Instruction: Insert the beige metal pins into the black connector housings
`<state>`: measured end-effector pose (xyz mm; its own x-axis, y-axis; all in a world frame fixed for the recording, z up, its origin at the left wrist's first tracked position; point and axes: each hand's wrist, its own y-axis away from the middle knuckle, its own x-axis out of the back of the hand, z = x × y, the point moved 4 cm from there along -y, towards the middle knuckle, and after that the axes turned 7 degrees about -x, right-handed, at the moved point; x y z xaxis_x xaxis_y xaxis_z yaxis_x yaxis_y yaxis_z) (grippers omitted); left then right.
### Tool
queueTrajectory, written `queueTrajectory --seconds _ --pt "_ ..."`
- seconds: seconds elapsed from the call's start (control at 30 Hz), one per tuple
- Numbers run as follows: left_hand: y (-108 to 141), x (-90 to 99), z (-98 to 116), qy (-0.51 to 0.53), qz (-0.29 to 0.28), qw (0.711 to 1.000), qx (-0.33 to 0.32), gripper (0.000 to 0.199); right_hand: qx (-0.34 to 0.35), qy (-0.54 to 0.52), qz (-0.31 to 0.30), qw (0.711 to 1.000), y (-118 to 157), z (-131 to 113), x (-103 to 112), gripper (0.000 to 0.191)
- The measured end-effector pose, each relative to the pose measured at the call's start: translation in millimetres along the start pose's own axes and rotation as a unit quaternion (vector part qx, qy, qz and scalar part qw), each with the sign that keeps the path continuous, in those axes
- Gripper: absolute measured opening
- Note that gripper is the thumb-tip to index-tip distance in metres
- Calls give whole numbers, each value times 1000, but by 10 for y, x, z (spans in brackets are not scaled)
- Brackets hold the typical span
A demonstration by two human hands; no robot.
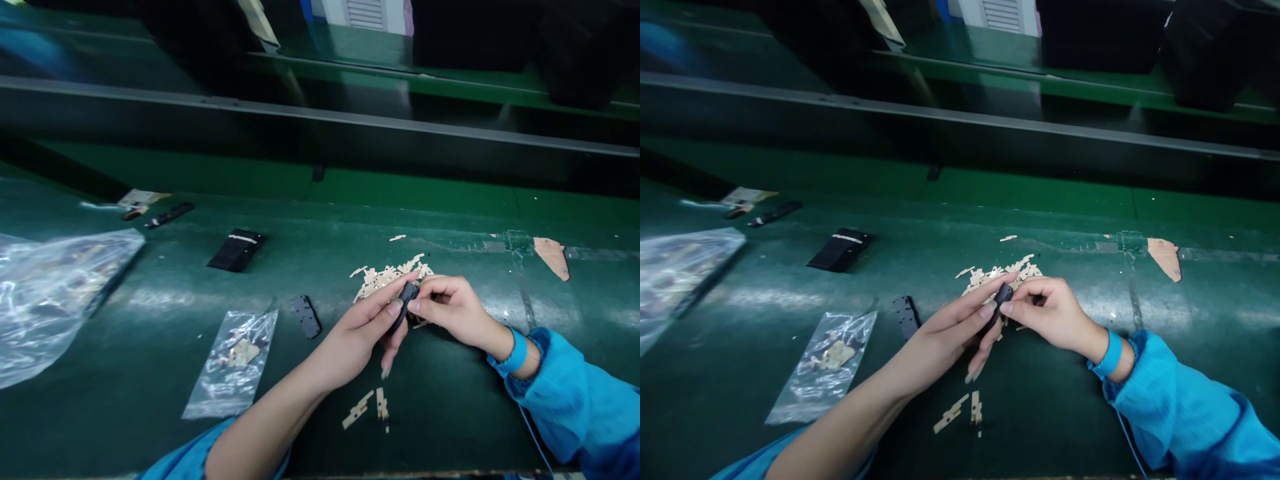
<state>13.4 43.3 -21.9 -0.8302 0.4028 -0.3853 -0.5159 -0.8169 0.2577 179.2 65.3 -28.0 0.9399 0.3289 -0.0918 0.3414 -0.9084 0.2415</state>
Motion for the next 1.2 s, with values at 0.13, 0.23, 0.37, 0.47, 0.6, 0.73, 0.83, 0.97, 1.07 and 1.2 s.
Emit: queueTrajectory --seconds 0.13,0.23,0.37,0.47,0.6,0.73,0.83,0.97,1.07,1.2 --pt "-13 4 -35 29 2 1000 6 66 5 -7 -6 1000 1 -8 -2 31" --pt "-13 25 -19 -9 13 1000 -16 61 4 0 -1 1000 1 -7 2 29" --pt "2 7 15 4 0 1000 -6 58 3 16 13 1000 -3 -8 20 32" --pt "2 -8 26 35 -9 999 14 58 30 21 9 999 4 -22 17 30" --pt "-15 61 32 -24 43 999 -22 59 61 49 73 994 22 -39 52 20" --pt "-13 68 23 -103 48 992 -49 61 80 91 117 986 33 -47 67 17" --pt "-1 48 28 -152 41 986 -55 58 91 99 123 983 35 -43 68 15" --pt "7 44 58 -208 29 975 -69 52 102 87 122 983 38 -52 79 9" --pt "3 59 70 -233 26 969 -80 48 103 85 126 983 39 -68 93 6" --pt "1 77 58 -238 31 968 -74 49 92 78 122 985 36 -63 103 6"
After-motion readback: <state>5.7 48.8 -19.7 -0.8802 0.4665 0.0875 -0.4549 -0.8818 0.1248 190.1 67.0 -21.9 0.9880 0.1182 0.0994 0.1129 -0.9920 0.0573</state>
